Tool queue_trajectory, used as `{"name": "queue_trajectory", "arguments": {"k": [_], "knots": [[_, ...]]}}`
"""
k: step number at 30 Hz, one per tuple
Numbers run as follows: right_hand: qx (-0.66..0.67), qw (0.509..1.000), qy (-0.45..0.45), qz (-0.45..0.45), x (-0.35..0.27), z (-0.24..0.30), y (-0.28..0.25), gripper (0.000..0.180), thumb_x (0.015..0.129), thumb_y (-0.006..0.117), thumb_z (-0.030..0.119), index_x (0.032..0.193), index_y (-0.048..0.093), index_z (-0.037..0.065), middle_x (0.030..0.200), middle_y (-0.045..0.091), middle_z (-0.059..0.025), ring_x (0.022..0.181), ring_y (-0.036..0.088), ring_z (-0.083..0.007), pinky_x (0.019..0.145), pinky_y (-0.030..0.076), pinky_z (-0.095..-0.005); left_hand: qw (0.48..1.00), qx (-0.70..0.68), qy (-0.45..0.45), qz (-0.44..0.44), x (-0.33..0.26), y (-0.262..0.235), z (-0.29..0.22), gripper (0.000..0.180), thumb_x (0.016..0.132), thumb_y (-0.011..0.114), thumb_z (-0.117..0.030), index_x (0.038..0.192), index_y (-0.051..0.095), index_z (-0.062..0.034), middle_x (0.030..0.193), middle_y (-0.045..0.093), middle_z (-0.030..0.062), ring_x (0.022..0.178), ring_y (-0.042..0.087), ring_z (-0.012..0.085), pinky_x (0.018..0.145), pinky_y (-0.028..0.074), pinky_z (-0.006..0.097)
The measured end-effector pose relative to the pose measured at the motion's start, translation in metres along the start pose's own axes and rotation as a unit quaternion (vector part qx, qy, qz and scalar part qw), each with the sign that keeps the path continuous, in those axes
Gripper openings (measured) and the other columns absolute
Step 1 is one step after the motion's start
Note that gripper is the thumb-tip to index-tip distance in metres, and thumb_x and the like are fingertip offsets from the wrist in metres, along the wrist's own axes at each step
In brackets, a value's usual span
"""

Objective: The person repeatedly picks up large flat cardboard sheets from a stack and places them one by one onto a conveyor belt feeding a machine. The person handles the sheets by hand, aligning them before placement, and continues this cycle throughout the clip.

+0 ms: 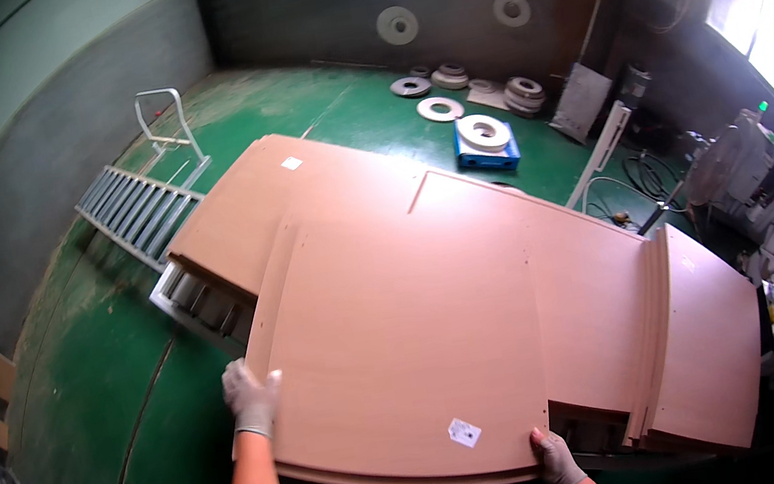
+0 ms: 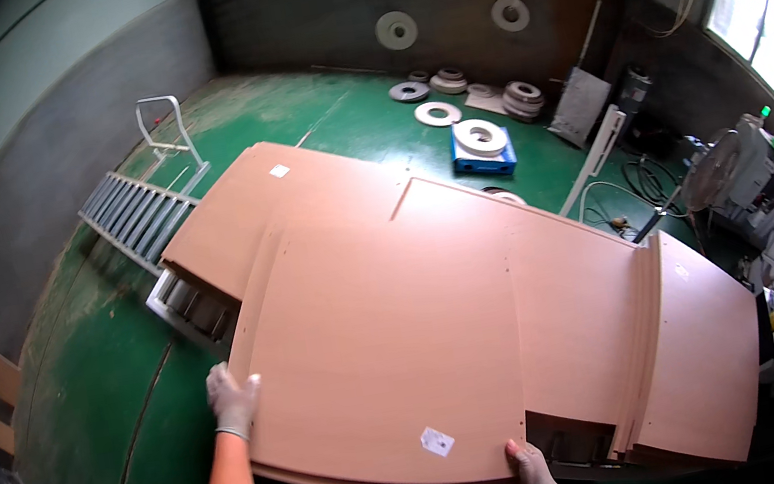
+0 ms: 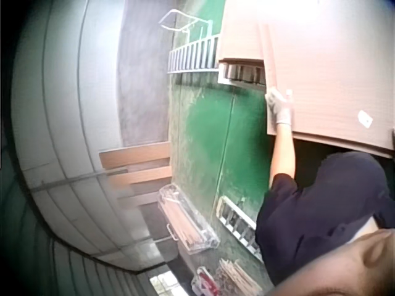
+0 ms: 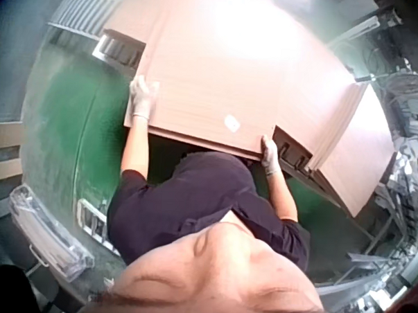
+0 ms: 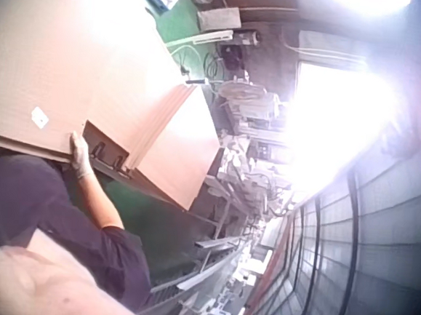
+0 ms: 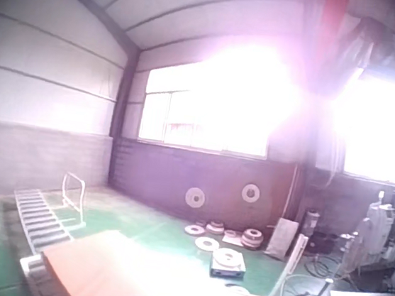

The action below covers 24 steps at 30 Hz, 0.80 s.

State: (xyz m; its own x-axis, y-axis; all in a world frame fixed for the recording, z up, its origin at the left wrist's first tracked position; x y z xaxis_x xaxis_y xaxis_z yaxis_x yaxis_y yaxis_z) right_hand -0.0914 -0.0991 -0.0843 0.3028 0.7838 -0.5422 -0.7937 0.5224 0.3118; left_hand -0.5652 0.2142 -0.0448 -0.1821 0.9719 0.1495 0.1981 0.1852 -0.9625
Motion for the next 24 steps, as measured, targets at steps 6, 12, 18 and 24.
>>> {"name": "queue_trajectory", "arguments": {"k": [6,12,18,24], "knots": [[-0.279,0.941,-0.135,-0.137,-0.040,0.020,-0.063,0.045,0.103,0.061,0.038,0.109,0.072,-0.005,0.102,0.075,-0.0158,0.097,0.070,-0.0267,0.084,0.053,-0.0390,0.794,-0.514,-0.207,0.252,0.013,0.064,0.012,0.051,0.099,0.065,-0.045,0.104,0.073,0.0051,0.098,0.072,0.0069,0.087,0.063,0.0160,0.077,0.051,0.035],[-0.364,0.885,-0.159,-0.243,-0.119,0.045,-0.113,0.050,0.098,0.066,0.047,0.111,0.073,-0.001,0.107,0.073,-0.0212,0.102,0.070,-0.0364,0.088,0.053,-0.0407,0.738,-0.607,-0.153,0.253,-0.027,0.090,-0.057,0.054,0.107,0.054,-0.043,0.129,0.065,0.0050,0.122,0.071,0.0117,0.106,0.070,0.0233,0.093,0.057,0.037],[-0.122,0.917,-0.135,-0.354,-0.197,0.008,-0.173,0.051,0.097,0.071,0.042,0.118,0.069,-0.005,0.107,0.074,-0.0136,0.096,0.070,-0.0214,0.086,0.054,-0.0335,0.771,-0.550,-0.007,0.320,-0.017,0.107,-0.194,0.044,0.107,0.057,-0.037,0.100,0.072,0.0037,0.093,0.070,0.0056,0.081,0.061,0.0160,0.074,0.052,0.034],[0.043,0.905,-0.133,-0.401,-0.245,-0.024,-0.249,0.052,0.099,0.071,0.040,0.121,0.066,-0.006,0.110,0.072,-0.0073,0.097,0.066,-0.0130,0.088,0.054,-0.0301,0.863,-0.368,0.214,0.272,-0.049,0.105,-0.360,0.053,0.106,0.058,-0.035,0.072,0.062,0.0063,0.062,0.057,0.0059,0.060,0.050,0.0164,0.058,0.040,0.041]]}}
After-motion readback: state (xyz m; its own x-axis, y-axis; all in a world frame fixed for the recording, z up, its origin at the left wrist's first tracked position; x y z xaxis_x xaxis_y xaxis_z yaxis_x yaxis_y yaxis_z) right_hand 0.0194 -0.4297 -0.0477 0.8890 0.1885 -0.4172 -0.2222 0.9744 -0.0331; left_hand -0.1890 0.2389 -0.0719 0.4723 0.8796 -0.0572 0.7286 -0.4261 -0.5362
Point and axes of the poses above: each hand's wrist, its own x-axis towards the middle knuckle, its own y-axis out of the palm, z = x × y, the point moved 1 cm from there along x, towards the middle knuckle
